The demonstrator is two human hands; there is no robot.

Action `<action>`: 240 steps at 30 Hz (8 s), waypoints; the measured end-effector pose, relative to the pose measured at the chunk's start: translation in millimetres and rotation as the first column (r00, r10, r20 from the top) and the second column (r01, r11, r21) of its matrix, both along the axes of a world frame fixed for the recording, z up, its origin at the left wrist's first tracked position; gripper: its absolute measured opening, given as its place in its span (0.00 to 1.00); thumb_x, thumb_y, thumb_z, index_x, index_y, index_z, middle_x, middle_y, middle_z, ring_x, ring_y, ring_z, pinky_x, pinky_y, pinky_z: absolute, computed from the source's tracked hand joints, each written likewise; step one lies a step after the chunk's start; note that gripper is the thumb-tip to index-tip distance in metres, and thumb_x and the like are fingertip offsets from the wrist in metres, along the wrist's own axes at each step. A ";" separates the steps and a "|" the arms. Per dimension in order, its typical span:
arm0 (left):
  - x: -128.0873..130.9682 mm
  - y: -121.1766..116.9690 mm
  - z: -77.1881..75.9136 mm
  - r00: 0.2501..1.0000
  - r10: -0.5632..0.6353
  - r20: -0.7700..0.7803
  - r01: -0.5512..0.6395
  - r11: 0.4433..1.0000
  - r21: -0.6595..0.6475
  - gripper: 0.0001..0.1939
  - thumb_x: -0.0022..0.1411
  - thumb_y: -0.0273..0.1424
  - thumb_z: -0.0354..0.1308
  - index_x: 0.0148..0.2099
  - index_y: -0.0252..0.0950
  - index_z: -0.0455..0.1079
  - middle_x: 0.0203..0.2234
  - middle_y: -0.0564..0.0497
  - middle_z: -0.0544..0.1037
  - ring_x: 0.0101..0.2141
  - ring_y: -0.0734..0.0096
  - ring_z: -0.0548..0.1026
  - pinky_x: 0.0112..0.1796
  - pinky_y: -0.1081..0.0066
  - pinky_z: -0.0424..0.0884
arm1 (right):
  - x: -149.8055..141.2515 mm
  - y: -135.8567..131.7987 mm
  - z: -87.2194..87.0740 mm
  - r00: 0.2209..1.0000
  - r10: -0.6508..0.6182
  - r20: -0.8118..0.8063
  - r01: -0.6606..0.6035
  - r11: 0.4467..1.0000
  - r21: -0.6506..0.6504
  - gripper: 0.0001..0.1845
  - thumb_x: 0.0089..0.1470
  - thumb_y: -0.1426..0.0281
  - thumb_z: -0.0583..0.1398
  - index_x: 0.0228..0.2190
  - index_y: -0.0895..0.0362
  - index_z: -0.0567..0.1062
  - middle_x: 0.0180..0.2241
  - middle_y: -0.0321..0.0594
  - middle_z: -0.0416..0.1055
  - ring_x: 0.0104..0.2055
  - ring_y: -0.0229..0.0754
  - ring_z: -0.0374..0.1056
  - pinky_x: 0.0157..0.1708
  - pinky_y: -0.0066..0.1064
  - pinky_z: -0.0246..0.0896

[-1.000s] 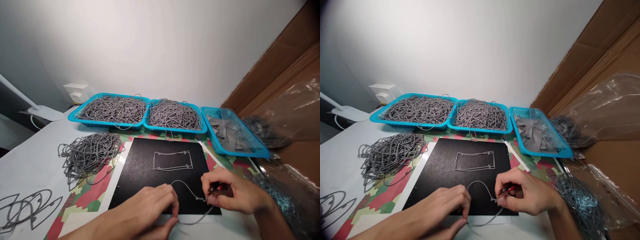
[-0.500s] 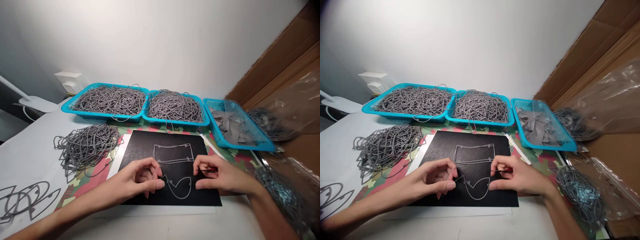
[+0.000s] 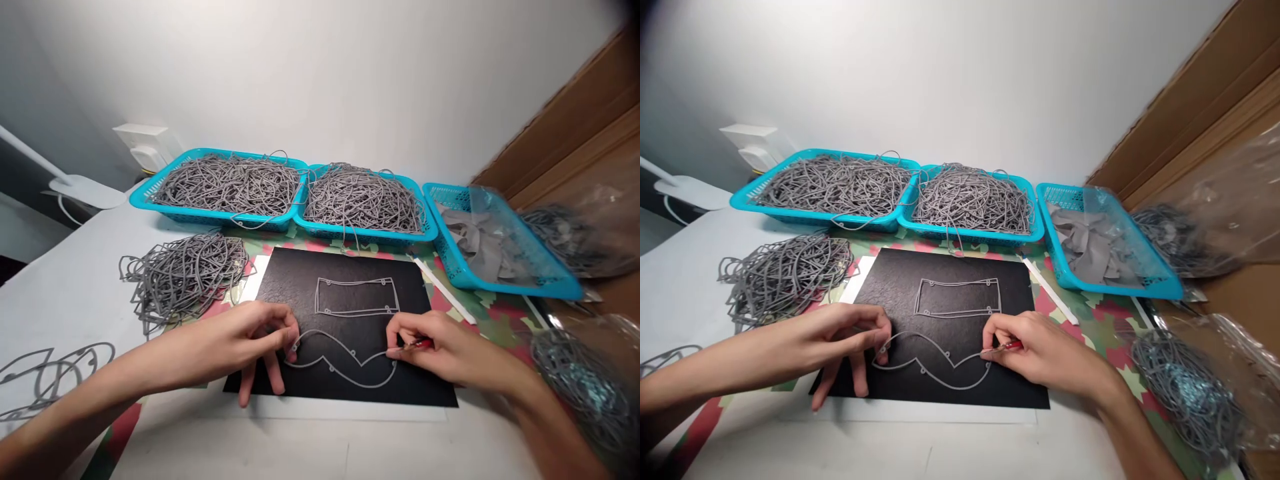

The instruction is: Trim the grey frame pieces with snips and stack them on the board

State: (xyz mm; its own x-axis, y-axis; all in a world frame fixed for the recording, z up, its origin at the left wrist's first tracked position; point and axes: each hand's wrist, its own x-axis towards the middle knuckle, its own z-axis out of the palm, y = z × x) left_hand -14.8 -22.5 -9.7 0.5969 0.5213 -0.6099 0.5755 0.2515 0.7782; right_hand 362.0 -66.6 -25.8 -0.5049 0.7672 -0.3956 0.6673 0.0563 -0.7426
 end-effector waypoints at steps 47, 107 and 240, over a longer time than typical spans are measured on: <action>7.3 8.9 13.9 0.992 -0.113 -0.048 0.123 0.907 0.402 0.23 0.78 0.55 0.59 0.45 0.40 0.74 0.39 0.52 0.82 0.35 0.67 0.74 0.36 0.71 0.67 | -27.7 -10.2 4.4 0.998 0.066 -0.007 -0.064 0.986 0.153 0.13 0.77 0.56 0.63 0.40 0.50 0.75 0.40 0.34 0.77 0.40 0.43 0.72 0.41 0.33 0.60; 20.3 0.0 -7.1 0.982 -0.114 -0.149 0.184 0.738 0.650 0.18 0.80 0.47 0.60 0.39 0.40 0.74 0.32 0.56 0.79 0.31 0.69 0.73 0.32 0.70 0.61 | 4.6 1.2 2.1 1.000 -0.019 0.023 0.016 0.992 0.129 0.13 0.78 0.54 0.60 0.44 0.49 0.75 0.44 0.36 0.76 0.44 0.46 0.73 0.44 0.36 0.62; 52.8 -23.8 -16.7 0.828 0.196 0.526 -0.179 0.980 -0.084 0.10 0.77 0.35 0.67 0.45 0.34 0.82 0.33 0.54 0.78 0.34 0.76 0.72 0.37 0.77 0.70 | -49.5 -23.3 4.3 0.990 0.139 -0.018 -0.038 0.391 0.920 0.14 0.73 0.79 0.67 0.58 0.64 0.82 0.40 0.42 0.86 0.35 0.40 0.70 0.33 0.37 0.62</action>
State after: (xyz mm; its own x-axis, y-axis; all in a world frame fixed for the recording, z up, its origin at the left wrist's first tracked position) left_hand 38.0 -46.3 -26.4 0.7251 0.6431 -0.2461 0.0177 0.3399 0.9403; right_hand 312.5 -89.9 -21.4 -0.5827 0.5897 0.5592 0.5583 0.7905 -0.2518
